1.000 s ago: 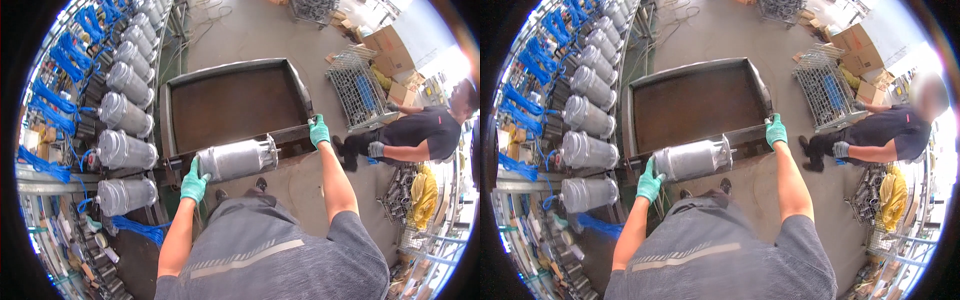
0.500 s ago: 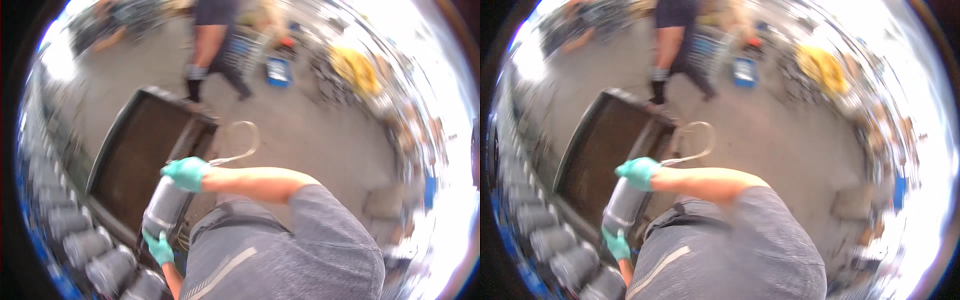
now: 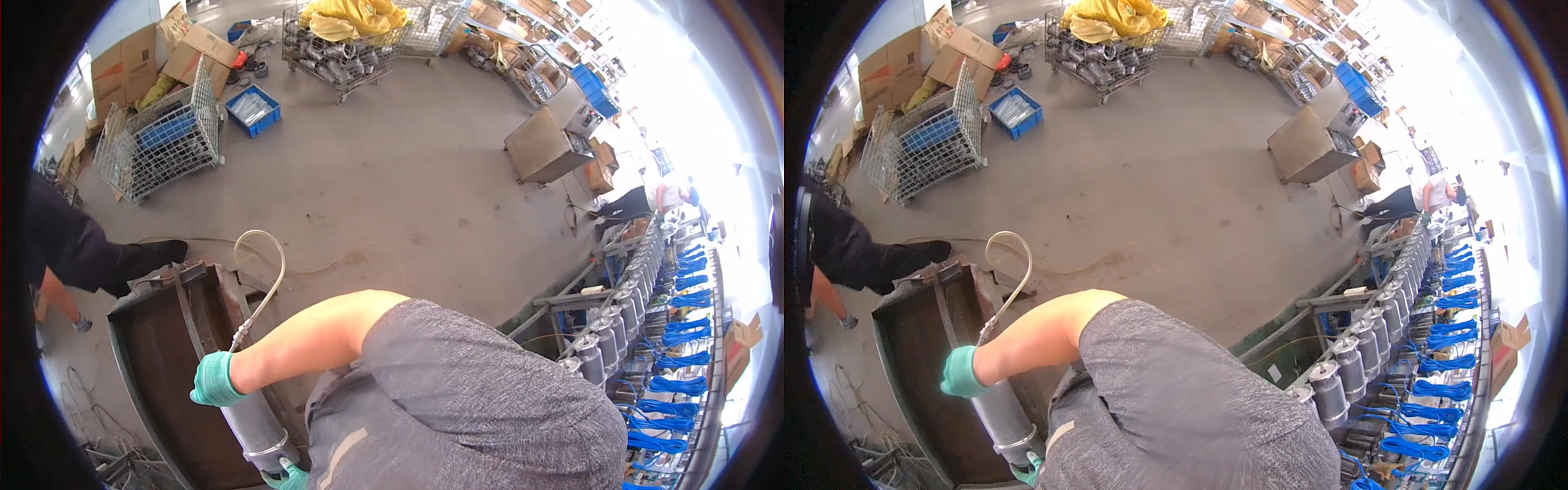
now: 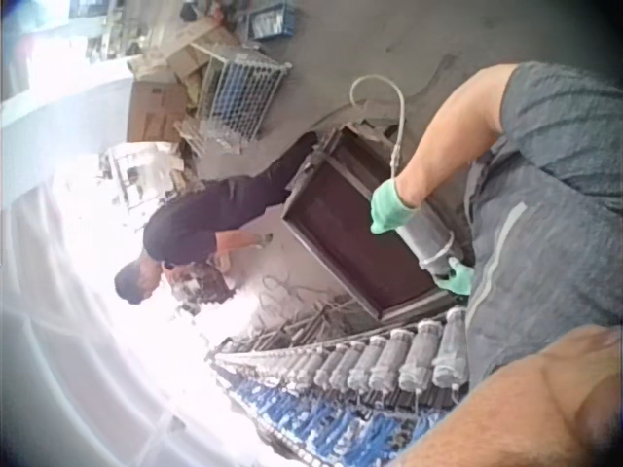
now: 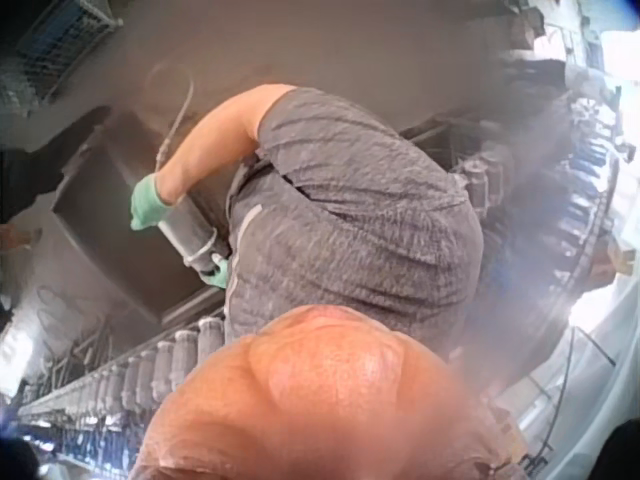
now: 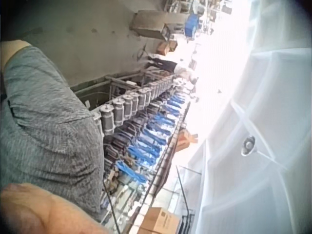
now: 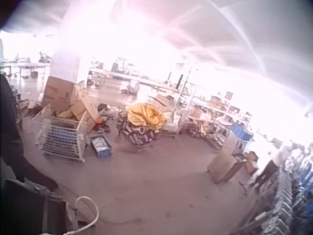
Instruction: The person picks up a metal industrial pump from an assembly line, brings it to a testing station, and submerges it into a tank of water while it is connected to a power cable and hose.
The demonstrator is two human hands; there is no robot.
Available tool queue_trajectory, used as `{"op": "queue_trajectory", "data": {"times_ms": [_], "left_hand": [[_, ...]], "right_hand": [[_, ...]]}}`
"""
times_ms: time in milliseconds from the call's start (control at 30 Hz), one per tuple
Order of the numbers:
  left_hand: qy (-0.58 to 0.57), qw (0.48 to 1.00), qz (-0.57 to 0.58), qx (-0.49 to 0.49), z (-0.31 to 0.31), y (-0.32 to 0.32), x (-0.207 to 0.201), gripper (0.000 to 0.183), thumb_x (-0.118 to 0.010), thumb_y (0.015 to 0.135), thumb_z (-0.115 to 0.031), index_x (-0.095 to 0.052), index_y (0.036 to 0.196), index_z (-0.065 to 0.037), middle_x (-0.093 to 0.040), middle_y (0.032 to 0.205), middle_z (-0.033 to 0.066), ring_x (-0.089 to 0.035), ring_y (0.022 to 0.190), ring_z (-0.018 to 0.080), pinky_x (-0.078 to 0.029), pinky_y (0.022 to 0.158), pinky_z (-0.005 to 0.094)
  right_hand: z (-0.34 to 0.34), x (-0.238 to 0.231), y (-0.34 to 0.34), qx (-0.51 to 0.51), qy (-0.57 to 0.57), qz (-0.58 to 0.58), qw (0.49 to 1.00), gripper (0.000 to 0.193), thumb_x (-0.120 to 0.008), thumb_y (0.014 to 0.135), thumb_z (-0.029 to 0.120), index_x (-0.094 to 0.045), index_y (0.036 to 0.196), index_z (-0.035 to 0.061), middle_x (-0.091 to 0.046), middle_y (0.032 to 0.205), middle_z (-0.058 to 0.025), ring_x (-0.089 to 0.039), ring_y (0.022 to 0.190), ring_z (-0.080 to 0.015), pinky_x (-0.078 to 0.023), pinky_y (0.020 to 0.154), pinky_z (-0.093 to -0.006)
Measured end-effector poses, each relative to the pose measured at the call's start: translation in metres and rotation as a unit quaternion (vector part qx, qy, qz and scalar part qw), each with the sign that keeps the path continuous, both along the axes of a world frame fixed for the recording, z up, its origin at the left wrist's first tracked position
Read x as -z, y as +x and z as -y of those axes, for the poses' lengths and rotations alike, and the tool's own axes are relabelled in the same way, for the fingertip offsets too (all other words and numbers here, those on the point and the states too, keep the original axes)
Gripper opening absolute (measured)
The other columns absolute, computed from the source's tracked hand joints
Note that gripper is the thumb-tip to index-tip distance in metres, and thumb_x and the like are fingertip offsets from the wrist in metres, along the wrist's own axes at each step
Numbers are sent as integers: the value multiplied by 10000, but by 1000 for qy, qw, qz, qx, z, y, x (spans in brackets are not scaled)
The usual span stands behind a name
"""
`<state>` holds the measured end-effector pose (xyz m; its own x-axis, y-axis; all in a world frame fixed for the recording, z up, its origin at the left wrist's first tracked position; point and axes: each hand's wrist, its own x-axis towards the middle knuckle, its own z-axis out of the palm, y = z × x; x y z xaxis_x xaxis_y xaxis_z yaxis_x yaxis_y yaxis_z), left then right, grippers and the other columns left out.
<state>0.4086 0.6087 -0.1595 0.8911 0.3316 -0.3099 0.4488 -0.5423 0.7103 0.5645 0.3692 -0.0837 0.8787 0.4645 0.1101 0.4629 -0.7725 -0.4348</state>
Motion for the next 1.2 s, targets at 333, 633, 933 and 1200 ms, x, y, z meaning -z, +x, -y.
{"op": "queue_trajectory", "data": {"times_ms": [333,633,933,1200], "left_hand": [[-23,999,-13,-25,0,-1,6,745,-712,905,-66,-360,1560,-38,-474,1529,204,-522,1331,351,-434,1100,435],[-47,997,-8,-68,-24,-25,12,749,-720,896,-58,-368,1557,-37,-477,1524,202,-527,1321,352,-439,1095,433],[-6,996,37,-86,-22,-22,-18,780,-785,846,-60,-399,1523,-55,-622,1349,187,-626,1182,275,-488,1031,394],[-44,992,5,-122,-23,-35,-4,780,-841,815,-95,-430,1477,-132,-717,1139,188,-700,1015,284,-556,913,404]], "right_hand": [[9,-7,-4,3,-18,-28,999,122,-675,846,153,-665,908,48,-733,785,-154,-738,762,-376,-568,607,-480],[24,-7,-1,-23,-8,-54,998,137,-669,811,113,-636,927,48,-718,805,-197,-736,771,-397,-578,611,-506],[11,-19,14,-103,-22,-20,994,188,-615,860,68,-637,1046,45,-713,964,-209,-747,800,-353,-606,644,-442],[9,-13,19,-155,-93,30,983,166,-587,919,169,-586,1041,57,-678,807,-168,-717,643,-304,-577,545,-420]]}}
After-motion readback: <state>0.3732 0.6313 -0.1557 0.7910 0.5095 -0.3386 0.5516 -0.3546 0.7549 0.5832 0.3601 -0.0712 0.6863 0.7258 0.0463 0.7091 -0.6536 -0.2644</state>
